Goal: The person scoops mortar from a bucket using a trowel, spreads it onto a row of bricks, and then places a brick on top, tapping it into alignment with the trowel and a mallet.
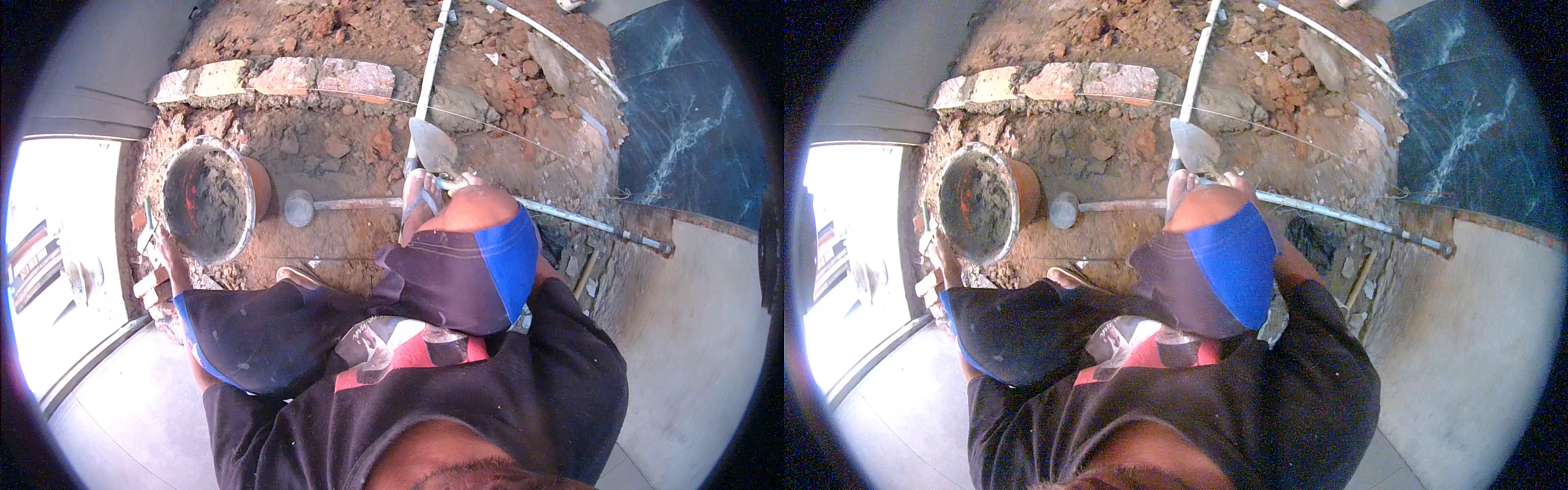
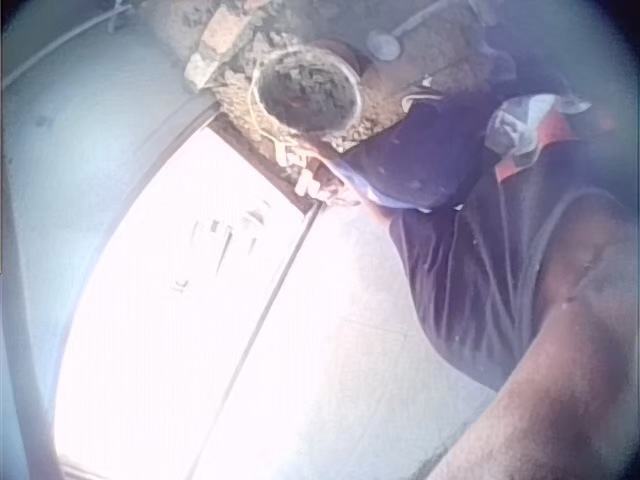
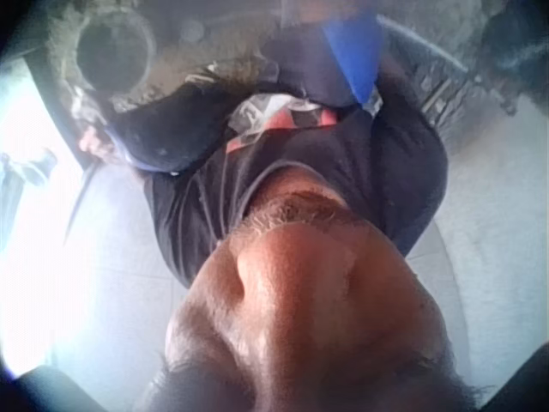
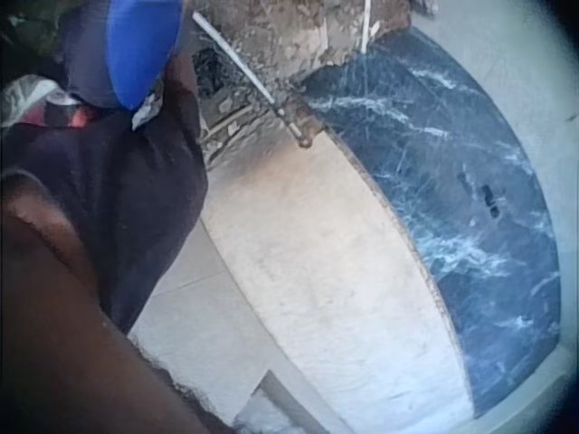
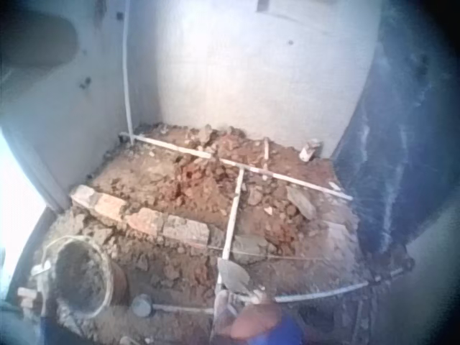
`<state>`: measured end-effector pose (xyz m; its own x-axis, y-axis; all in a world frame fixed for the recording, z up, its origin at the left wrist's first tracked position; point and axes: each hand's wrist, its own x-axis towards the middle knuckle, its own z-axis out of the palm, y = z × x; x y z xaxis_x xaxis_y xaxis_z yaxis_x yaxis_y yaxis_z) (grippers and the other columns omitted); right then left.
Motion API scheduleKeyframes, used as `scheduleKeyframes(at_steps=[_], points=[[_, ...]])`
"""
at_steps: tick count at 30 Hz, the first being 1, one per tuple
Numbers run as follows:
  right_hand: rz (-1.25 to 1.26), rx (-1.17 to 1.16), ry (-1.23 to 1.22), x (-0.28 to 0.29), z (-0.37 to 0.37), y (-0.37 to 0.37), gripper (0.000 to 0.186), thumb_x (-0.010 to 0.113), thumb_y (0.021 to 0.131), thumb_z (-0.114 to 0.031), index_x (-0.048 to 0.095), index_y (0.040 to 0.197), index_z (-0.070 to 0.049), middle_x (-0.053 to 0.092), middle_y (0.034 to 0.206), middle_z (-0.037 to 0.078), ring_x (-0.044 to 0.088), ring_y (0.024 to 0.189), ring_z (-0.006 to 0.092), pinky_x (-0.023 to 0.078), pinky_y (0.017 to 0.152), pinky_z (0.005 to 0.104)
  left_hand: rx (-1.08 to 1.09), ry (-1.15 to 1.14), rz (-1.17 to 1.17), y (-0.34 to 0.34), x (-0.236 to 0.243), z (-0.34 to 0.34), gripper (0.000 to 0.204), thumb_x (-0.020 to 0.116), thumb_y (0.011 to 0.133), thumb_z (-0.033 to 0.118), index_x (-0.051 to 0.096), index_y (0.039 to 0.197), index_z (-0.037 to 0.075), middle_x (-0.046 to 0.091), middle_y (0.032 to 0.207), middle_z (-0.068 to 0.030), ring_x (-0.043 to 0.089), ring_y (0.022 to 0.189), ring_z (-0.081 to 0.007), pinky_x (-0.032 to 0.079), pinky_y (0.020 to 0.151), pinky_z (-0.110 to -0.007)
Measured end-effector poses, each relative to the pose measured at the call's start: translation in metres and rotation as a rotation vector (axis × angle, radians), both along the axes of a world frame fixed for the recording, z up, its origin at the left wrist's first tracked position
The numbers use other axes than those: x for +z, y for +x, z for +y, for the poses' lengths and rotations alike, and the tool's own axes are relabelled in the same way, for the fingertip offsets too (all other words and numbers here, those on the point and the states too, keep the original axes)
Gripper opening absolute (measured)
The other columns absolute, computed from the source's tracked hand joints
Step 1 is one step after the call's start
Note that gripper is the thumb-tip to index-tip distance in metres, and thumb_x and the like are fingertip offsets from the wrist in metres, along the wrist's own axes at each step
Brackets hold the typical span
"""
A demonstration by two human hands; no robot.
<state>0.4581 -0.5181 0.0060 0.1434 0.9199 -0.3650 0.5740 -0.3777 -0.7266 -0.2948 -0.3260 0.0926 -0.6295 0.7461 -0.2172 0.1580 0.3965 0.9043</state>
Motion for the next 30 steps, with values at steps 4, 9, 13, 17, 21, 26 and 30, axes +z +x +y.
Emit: scheduleKeyframes(at_steps=[4, 9, 13, 17, 21, 26, 30], points=[[-0.028, 0.118, -0.047, 0.104, 0.027, -0.014, 0.034, 0.066, 0.084, -0.026, 0.061, 0.109, -0.003, 0.065, 0.106, 0.022, 0.063, 0.095, 0.039, 0.051, 0.08, 0.046, -0.009, 0.006, 0.012, 0.002, 0.011, -0.01, 0.041, 0.043, 0.1, 0.03, 0.055, 0.128, 0.002, 0.062, 0.107, -0.0113, 0.057, 0.097, -0.024, 0.045, 0.085, -0.037], [-0.192, 0.37, 0.43, 0.178, 0.105, -0.07, 0.03, 0.064, 0.084, -0.022, 0.062, 0.11, -0.007, 0.066, 0.104, 0.02, 0.064, 0.095, 0.0392, 0.052, 0.08, 0.0467, -0.171, 0.054, 0.097, 0.038, 0.02, 0.003, 0.042, 0.042, 0.1, 0.03, 0.054, 0.13, 0.002, 0.062, 0.109, -0.0126, 0.057, 0.098, -0.025, 0.045, 0.086, -0.038], [-0.372, 0.802, 0.425, 0.249, 0.177, -0.139, 0.03, 0.06, 0.087, -0.021, 0.062, 0.114, -0.007, 0.065, 0.097, 0.017, 0.065, 0.087, 0.0359, 0.053, 0.073, 0.0468, -0.357, 0.232, 1.323, 0.1, 0.055, 0.006, 0.043, 0.047, 0.1, 0.03, 0.057, 0.128, 0.0, 0.064, 0.106, -0.0202, 0.059, 0.098, -0.0273, 0.045, 0.091, -0.038], [-0.611, 0.854, 0.405, 0.262, 0.21, -0.214, 0.025, 0.054, 0.088, -0.017, 0.062, 0.11, -0.007, 0.064, 0.091, 0.022, 0.066, 0.079, 0.0401, 0.055, 0.068, 0.0487, -0.215, 0.122, 0.386, 0.171, 0.129, 0.008, 0.04, 0.049, 0.1, 0.033, 0.063, 0.113, -0.003, 0.065, 0.087, -0.0119, 0.055, 0.081, -0.0198, 0.045, 0.078, -0.036], [-0.702, 0.936, 0.462, 0.218, 0.208, -0.266, 0.02, 0.057, 0.082, -0.013, 0.065, 0.086, 0.005, 0.068, 0.084, 0.023, 0.069, 0.08, 0.0386, 0.057, 0.068, 0.0455, -0.13, 0.149, 0.325, 0.219, 0.158, -0.002, 0.037, 0.049, 0.101, 0.031, 0.064, 0.103, -0.002, 0.058, 0.077, -0.0033, 0.048, 0.073, -0.0121, 0.042, 0.067, -0.031], [-0.231, 1.016, -0.114, 0.149, 0.21, -0.284, 0.021, 0.058, 0.082, -0.017, 0.067, 0.092, -0.001, 0.067, 0.089, 0.026, 0.067, 0.086, 0.0408, 0.055, 0.074, 0.0469, -0.193, 0.217, 0.317, 0.219, 0.14, -0.003, 0.03, 0.05, 0.101, 0.026, 0.063, 0.099, -0.001, 0.052, 0.072, 0.0007, 0.044, 0.066, -0.009, 0.038, 0.059, -0.028], [0.101, 0.871, -0.052, 0.155, 0.167, -0.297, 0.031, 0.062, 0.079, -0.03, 0.067, 0.094, -0.004, 0.067, 0.092, 0.024, 0.064, 0.09, 0.043, 0.052, 0.083, 0.0474, -0.15, 0.308, 0.263, 0.22, 0.133, -0.008, 0.03, 0.051, 0.101, 0.026, 0.063, 0.097, -0.001, 0.051, 0.071, 0.0001, 0.044, 0.066, -0.0106, 0.037, 0.058, -0.03]])
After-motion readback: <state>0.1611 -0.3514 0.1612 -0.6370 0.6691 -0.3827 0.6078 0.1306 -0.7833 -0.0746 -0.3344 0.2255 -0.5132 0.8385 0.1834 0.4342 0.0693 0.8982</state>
